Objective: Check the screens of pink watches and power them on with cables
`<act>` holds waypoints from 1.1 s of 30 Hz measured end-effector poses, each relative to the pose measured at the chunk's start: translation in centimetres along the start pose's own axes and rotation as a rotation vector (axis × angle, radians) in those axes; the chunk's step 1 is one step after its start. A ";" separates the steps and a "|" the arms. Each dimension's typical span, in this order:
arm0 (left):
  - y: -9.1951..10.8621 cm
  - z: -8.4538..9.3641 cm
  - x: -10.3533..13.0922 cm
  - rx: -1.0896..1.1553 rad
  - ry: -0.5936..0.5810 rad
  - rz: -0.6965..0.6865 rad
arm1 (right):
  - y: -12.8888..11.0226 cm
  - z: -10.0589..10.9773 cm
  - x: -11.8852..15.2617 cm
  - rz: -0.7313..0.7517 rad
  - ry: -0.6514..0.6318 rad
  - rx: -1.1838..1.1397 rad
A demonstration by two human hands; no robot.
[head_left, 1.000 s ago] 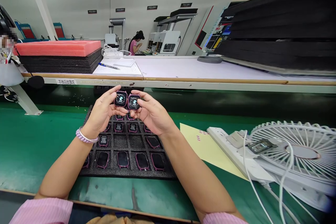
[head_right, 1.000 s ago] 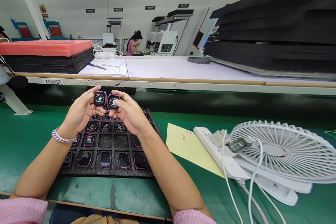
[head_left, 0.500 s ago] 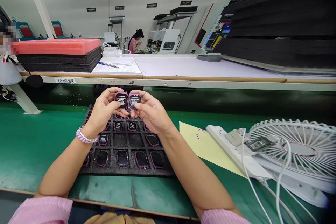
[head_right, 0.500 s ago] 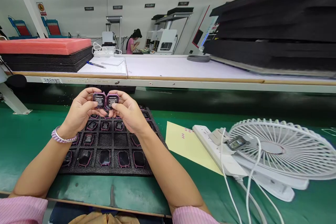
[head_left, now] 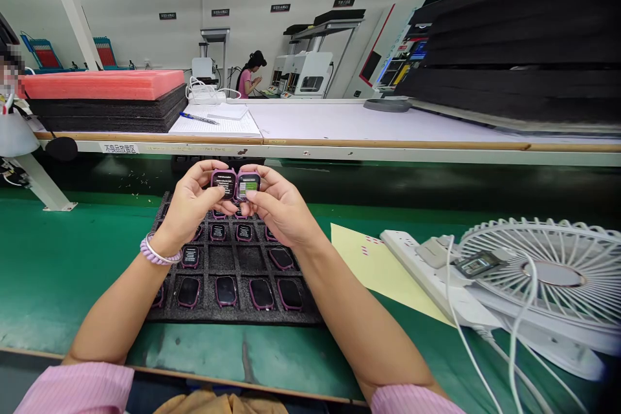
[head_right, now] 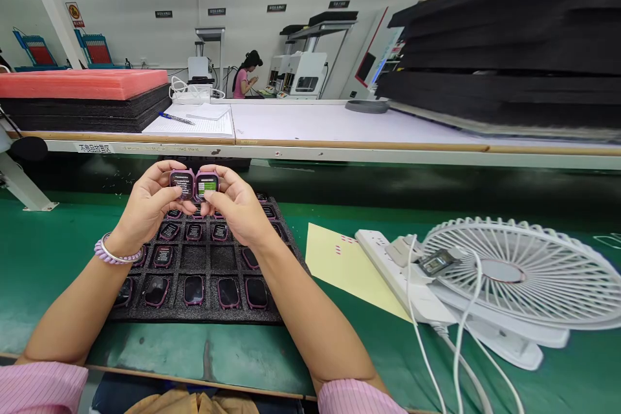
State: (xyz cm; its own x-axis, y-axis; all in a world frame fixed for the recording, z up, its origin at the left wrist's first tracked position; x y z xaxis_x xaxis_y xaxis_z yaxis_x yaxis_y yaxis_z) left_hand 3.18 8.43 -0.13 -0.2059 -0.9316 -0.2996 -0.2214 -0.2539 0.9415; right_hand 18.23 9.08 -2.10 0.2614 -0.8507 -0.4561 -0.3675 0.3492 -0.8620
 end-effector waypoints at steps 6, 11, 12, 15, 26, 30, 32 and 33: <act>-0.1 0.0 -0.1 0.003 0.004 -0.002 | -0.2 0.0 0.1 0.007 -0.004 0.031; -0.1 0.0 -0.1 0.030 -0.012 0.007 | -0.3 -0.1 0.2 0.016 -0.015 0.015; -0.1 0.0 0.0 0.037 -0.016 0.007 | -0.4 -0.1 0.2 0.021 -0.017 0.012; 0.0 -0.1 0.1 0.051 -0.028 0.001 | -0.4 -0.1 0.2 0.032 -0.013 0.011; -0.3 -0.2 0.0 0.088 -0.033 0.033 | 0.3 0.3 -0.2 -0.014 0.046 -0.050; -0.3 -0.2 0.0 0.076 -0.035 0.033 | 0.3 0.3 -0.1 -0.005 0.054 -0.010; -0.4 -0.2 0.0 0.077 -0.038 0.035 | 0.4 0.4 -0.1 -0.005 0.064 0.000; -0.4 -0.2 0.1 0.077 -0.039 0.035 | 0.4 0.4 -0.1 -0.005 0.071 0.003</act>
State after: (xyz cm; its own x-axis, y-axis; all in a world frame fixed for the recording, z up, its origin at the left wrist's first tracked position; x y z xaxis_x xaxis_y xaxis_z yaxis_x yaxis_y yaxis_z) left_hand 3.43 8.41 -0.46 -0.2515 -0.9283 -0.2740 -0.2855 -0.1994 0.9374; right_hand 18.40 9.44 -2.51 0.1995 -0.8781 -0.4348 -0.3632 0.3459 -0.8651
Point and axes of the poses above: each hand's wrist, its own x-axis away from the middle knuckle, its own z-axis out of the back of the hand, y = z × x, the point moved 5 cm from there along -x, towards the middle knuckle, and after that the axes turned 3 degrees about z, right-handed, at the moved point
